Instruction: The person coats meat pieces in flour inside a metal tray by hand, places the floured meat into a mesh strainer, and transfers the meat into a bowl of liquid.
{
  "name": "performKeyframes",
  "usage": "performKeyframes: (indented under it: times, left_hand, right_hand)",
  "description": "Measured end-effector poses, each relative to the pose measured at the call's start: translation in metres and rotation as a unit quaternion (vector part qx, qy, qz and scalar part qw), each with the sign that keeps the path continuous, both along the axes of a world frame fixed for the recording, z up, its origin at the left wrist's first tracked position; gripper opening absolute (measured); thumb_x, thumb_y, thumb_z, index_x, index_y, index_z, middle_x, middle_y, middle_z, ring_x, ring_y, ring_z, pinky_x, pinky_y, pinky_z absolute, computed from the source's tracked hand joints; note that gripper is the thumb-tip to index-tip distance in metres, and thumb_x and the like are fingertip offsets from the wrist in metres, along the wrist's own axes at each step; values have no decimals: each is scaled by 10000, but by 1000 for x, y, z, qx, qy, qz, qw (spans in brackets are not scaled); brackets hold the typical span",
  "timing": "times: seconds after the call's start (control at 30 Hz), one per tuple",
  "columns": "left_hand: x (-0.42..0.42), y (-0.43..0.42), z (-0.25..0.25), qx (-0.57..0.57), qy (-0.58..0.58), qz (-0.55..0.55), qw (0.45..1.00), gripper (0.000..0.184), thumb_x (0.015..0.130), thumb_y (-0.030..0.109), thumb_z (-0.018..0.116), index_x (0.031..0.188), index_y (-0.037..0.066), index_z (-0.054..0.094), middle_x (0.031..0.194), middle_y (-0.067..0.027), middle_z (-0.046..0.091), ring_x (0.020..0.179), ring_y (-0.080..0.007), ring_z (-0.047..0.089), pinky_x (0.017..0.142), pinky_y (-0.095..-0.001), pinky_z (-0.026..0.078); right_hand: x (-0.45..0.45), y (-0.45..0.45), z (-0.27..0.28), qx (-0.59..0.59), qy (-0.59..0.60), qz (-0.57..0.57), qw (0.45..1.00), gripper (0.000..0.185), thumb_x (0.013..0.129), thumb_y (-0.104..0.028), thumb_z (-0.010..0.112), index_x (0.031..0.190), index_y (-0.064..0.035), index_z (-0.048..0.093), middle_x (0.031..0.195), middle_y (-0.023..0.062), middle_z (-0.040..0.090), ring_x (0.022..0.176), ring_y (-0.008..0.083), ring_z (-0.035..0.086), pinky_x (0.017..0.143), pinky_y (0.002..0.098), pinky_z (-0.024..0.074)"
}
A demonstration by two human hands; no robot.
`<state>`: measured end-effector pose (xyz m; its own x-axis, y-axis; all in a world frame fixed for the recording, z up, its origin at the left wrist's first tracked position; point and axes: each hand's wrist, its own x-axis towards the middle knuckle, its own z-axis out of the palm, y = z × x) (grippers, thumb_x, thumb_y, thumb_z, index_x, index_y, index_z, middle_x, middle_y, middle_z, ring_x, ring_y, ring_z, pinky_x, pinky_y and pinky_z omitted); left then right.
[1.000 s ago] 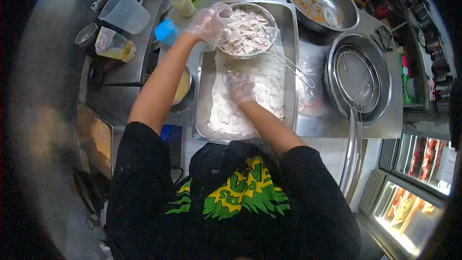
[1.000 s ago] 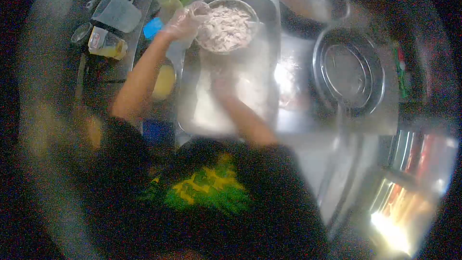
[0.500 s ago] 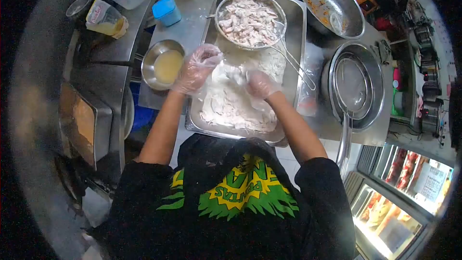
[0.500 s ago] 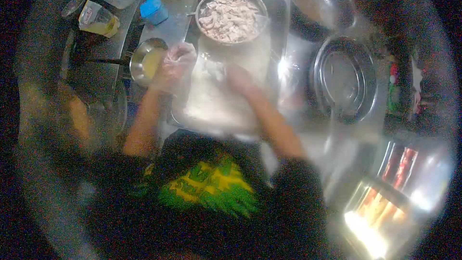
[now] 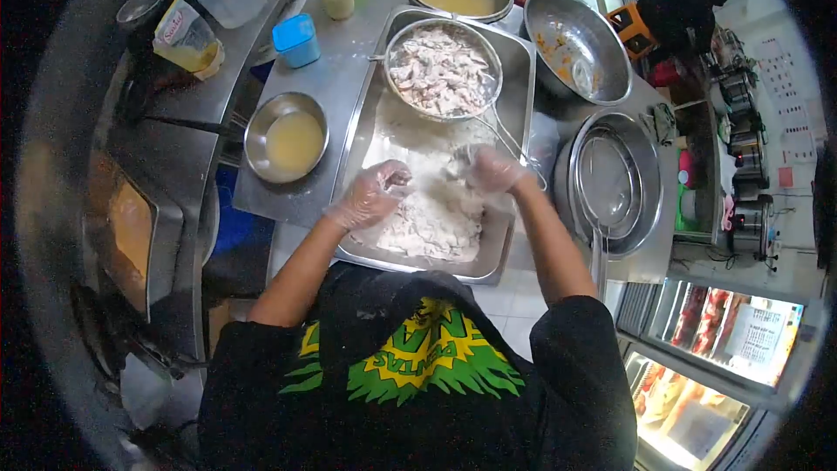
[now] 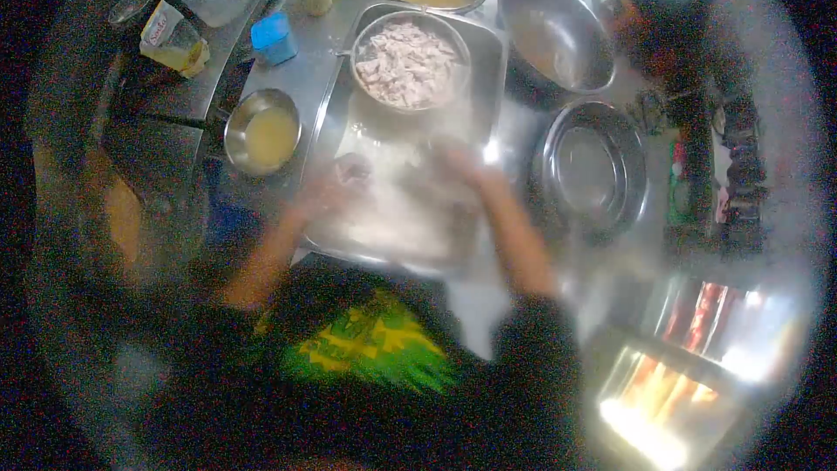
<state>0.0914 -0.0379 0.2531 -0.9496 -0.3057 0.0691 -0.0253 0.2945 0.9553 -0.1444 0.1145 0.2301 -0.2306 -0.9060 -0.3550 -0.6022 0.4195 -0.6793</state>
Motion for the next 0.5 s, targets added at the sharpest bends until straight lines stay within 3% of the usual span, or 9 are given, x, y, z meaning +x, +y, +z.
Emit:
performKeyframes:
  times: [0.03,0.07,0.13,0.2,0.3,0.37,0.47,0.5]
  left_hand:
    - [2,0,2,-43,-25,-9,999,259,789,133,653,1005,35,551,886,-101,619,807,-172,598,742,-309,481]
    - [3,2,1,-41,-23,-6,999,259,789,133,653,1005,35,551,886,-101,619,807,-172,598,742,-309,481]
    - [6,5,-1,-8,-64,-10,998,246,797,162,646,985,35,551,885,-106,616,815,-195,607,737,-320,484]
    - [5,11,1,-17,-87,-7,996,247,804,179,636,989,38,552,885,-115,616,824,-213,611,744,-328,483]
    - [11,20,-24,-82,-94,-18,992,256,824,236,609,988,47,552,890,-128,615,838,-246,614,755,-353,477]
    - [18,23,3,-171,-101,-61,978,299,855,336,556,973,62,548,903,-140,614,841,-298,607,759,-395,466]
    - [24,29,-45,-244,-53,-73,966,323,862,377,530,955,69,543,893,-139,609,836,-320,599,737,-419,461]
    - [26,29,-20,-207,-89,-60,972,315,856,367,541,935,61,545,883,-146,603,838,-331,594,739,-422,462]
  right_hand:
    - [22,-17,94,65,-83,-28,994,253,854,-301,627,911,-55,626,762,29,644,595,104,551,534,298,470]
    - [-7,-16,46,-30,-129,-39,990,260,848,-304,637,914,-52,628,749,26,636,577,104,545,522,295,465]
    - [-70,-35,7,-129,-117,-36,984,289,837,-328,651,927,-54,634,720,20,615,538,96,521,495,280,446]
    - [-62,-67,89,-113,-49,-34,992,299,824,-335,654,933,-57,637,685,30,598,553,119,541,513,297,452]
    - [-65,-113,125,-102,53,-65,991,315,804,-345,657,941,-62,643,632,46,572,574,155,570,540,323,461]
    - [-79,-142,111,-120,122,-76,982,302,800,-334,648,936,-65,645,639,63,581,596,186,590,560,338,467]
    - [-128,-172,45,-250,232,-50,939,248,805,-291,615,911,-69,645,714,101,634,641,244,623,592,355,477]
    - [-136,-174,31,-274,270,-38,922,231,807,-277,605,903,-70,645,739,113,652,656,263,633,602,361,480]
